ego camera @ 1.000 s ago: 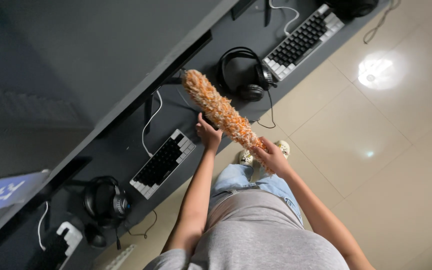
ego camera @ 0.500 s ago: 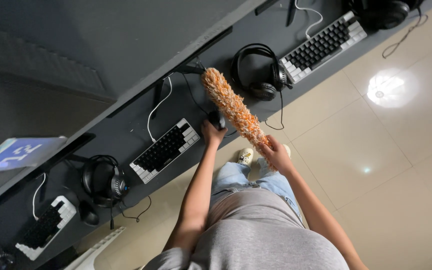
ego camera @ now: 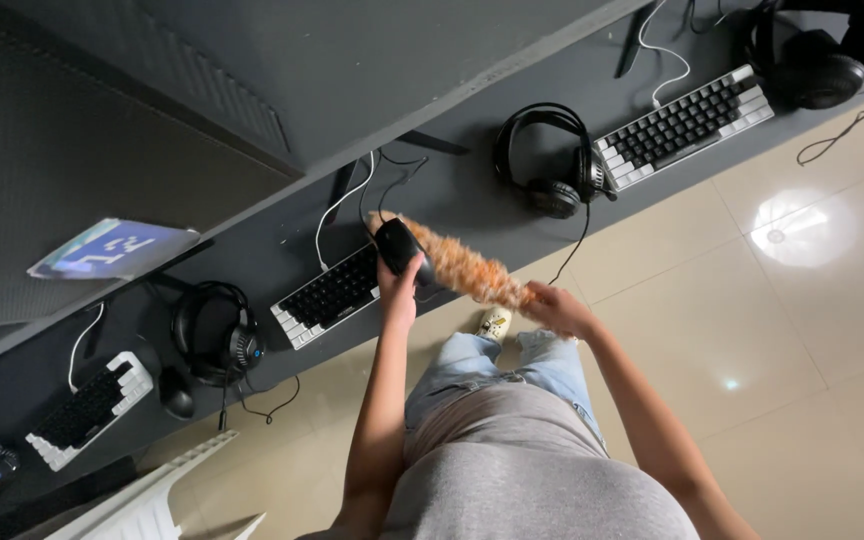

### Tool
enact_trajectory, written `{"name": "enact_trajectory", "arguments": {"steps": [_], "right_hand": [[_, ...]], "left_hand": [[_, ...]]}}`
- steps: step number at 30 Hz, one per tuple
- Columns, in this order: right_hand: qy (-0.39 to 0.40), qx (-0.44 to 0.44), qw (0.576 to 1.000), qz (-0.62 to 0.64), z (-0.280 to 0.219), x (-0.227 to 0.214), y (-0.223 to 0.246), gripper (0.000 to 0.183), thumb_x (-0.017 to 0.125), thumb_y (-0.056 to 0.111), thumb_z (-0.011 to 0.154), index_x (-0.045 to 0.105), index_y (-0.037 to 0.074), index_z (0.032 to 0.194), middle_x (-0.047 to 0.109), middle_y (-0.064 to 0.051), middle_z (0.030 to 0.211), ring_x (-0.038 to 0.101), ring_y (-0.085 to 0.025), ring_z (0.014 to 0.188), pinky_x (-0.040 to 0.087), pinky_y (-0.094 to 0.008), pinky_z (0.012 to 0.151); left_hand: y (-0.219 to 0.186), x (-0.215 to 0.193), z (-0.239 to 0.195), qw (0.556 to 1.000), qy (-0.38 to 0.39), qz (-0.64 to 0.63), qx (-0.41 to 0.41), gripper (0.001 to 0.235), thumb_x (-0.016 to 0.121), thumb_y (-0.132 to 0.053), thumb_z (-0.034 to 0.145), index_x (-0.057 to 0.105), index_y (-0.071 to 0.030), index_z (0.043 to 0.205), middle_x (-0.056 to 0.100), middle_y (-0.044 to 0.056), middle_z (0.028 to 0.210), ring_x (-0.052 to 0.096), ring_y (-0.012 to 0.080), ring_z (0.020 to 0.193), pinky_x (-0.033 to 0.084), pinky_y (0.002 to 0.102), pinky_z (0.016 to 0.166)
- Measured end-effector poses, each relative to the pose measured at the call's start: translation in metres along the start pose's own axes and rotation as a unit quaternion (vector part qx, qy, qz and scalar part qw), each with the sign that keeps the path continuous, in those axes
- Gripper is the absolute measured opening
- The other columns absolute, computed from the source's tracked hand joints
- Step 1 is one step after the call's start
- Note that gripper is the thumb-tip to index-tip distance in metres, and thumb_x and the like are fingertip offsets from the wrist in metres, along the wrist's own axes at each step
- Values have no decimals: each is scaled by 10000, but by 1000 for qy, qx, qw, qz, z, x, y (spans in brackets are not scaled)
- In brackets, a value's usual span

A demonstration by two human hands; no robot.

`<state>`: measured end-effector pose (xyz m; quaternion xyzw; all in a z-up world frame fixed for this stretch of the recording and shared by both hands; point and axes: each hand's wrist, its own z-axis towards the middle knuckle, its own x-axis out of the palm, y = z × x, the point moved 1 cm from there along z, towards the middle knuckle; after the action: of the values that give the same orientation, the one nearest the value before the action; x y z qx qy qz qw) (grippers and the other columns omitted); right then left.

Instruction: The person uses a fluffy duster to clean a row of computer desks. They systematically dust the surfaces, keyboards, and mouse areas, occasionally lifting the keyboards to clean underneath. They also dust around the headphones and monitor stands.

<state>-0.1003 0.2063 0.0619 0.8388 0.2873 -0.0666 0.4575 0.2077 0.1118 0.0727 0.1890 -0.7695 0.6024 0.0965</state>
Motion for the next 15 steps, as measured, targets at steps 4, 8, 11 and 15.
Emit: {"name": "enact_trajectory", "arguments": {"steps": [4,8,11,15], "right_hand": [[-169,-67,983,11,52,35,-44,339,670,293,942,610,120,1228,723,-164,762,691,-248,651,526,-396,630],[-204,-98,972,63,58,49,-10,310,598,270,996,551,111,1258,718,-147,824,715,-278,699,546,-417,638],[-126,-154,980,6,80,60,-4,283,613,251,971,562,120,1217,713,-156,782,712,-307,689,554,-431,643],[-181,-123,975,30,118,68,5,195,573,195,991,557,138,1177,727,-144,763,730,-293,664,565,-401,627]], "left_hand": [[2,-4,-2,999,-30,19,-15,667,831,-212,826,506,-70,1390,631,35,1141,612,115,973,505,266,772],[-22,10,-17,998,-13,46,28,683,816,-252,852,481,-52,1412,633,37,1137,619,112,963,520,253,779],[-38,20,-25,994,-5,97,55,689,797,-263,848,474,-62,1422,629,28,1124,606,110,945,500,254,744],[-43,20,-26,985,21,143,88,626,799,-250,872,517,-46,1393,620,26,1159,594,126,1015,504,274,856]]}}
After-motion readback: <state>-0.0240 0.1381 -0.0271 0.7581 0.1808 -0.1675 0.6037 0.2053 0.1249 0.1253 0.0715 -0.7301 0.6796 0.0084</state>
